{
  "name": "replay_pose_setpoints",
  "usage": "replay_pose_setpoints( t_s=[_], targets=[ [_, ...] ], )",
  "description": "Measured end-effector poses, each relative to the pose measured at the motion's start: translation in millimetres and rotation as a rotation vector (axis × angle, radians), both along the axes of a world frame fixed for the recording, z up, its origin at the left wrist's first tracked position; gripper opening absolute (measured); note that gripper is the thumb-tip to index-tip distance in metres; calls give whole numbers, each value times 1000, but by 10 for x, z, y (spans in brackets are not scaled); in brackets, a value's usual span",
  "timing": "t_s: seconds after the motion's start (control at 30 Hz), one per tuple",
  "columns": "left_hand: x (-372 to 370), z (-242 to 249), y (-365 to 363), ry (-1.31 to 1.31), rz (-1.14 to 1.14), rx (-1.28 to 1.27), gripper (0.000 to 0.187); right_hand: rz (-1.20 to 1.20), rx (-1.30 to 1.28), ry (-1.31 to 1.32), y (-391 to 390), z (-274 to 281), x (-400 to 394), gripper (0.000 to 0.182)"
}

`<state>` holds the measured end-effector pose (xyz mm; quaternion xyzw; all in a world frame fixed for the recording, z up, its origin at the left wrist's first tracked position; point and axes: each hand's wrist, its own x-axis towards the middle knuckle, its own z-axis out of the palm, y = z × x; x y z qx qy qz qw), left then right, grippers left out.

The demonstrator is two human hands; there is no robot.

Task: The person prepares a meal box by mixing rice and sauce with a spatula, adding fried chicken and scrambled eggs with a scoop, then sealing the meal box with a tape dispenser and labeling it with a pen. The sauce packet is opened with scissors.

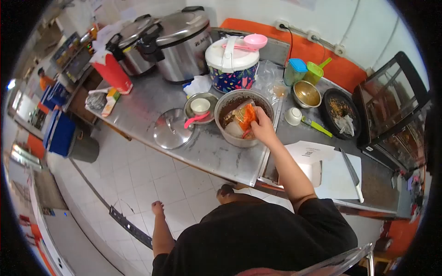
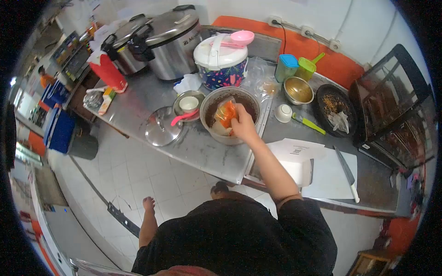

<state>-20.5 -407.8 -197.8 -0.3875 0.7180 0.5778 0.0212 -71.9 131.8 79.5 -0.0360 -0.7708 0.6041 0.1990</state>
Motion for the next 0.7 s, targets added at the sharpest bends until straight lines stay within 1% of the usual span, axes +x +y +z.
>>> replay_pose_setpoints(
  t_s=[0.03,0.07,0.1,0.13,0.17,0.2,0.23,0.27,0.3,0.33,0.4,0.47,0.5,0.53,0.57,0.6,0.63,0.7],
  targets=[
    [-210,106,228,-33,-104,56,13,-77,296,-41,87,19,-117,38],
    [-366,156,474,-61,-299,22,15,-94,351,-134,95,129,-193,34],
    [-467,165,712,-85,-493,-10,17,-108,355,-138,133,126,-324,34],
    [-513,-28,924,18,-659,-92,12,-69,389,-191,171,72,-447,31],
    [-496,-6,1220,39,-763,-34,14,-28,424,-242,190,-13,-570,29],
    [-502,-596,1323,88,-935,-192,15,-53,480,-201,208,-151,-688,22],
    [-377,-350,1626,77,-1124,-264,20,-60,487,-207,216,-190,-773,22],
    [-267,310,2006,103,-1376,-276,22,-75,540,-218,210,-222,-838,20],
    [-241,780,2232,128,-1629,-283,24,-91,591,-232,195,-245,-892,19],
    [-255,586,2160,123,-1640,-268,24,-139,624,-183,181,-262,-937,16],
    [-334,-43,1877,131,-1647,-32,25,-132,673,-177,207,-285,-992,15],
    [-708,-356,1567,-150,-1218,83,25,-138,714,-161,213,-287,-1047,14],
    [-850,-449,1363,-108,-1031,86,26,-136,710,-147,197,-282,-1048,14],
    [-1011,-318,1187,-112,-1065,-318,27,-134,708,-134,177,-279,-1043,13],
    [-1131,-924,703,145,-1221,-536,27,-151,714,-142,158,-277,-1050,13],
    [-1253,-1202,376,49,-1386,-836,29,-168,683,-110,148,-269,-1067,11],
    [-1359,-1265,105,-110,-1495,-840,29,-184,651,-77,127,-281,-1078,10],
    [-1317,-694,8,-575,-703,-59,24,-223,645,-67,82,-283,-1100,10]
  ],
)
